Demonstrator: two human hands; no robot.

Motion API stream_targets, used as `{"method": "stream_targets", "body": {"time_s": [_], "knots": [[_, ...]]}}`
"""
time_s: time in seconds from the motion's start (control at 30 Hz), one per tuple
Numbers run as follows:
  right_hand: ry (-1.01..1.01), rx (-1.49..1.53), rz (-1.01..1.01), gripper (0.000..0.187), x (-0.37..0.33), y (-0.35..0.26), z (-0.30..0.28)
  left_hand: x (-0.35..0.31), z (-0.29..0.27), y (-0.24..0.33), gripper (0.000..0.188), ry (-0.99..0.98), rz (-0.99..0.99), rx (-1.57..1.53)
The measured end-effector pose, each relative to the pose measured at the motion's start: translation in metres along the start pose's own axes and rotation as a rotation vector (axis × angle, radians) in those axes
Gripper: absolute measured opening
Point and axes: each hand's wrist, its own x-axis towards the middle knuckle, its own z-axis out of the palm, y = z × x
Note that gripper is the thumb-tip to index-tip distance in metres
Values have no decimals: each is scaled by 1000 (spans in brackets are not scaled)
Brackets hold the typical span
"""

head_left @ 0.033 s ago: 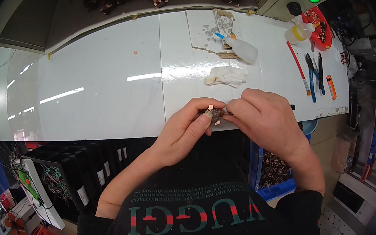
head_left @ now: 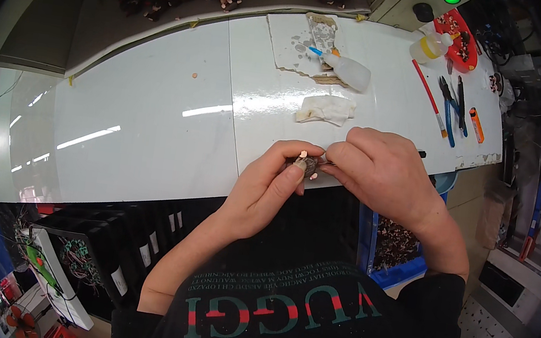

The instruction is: The person assembles a toy figurine by applying adhesive from a bottle to its components, then attaching the figurine head to the figurine base.

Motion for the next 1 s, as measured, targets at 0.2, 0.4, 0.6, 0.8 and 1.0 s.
{"method": "stream_targets", "body": {"time_s": [0.2,0.4,0.6,0.8,1.0], "knots": [[-28,-47,-12,20,3,-2,-2,-1,2,2,28,17,4,4],[-65,-98,-35,18,5,-2,-6,-2,1,5,28,-1,-4,34],[-80,-112,-50,18,6,-3,-6,-2,1,7,29,-8,-8,45],[-86,-96,-57,17,6,-2,-5,-3,0,6,29,-10,-12,25],[-76,-87,-69,19,6,-1,-5,-3,-2,6,29,-21,-19,27]]}}
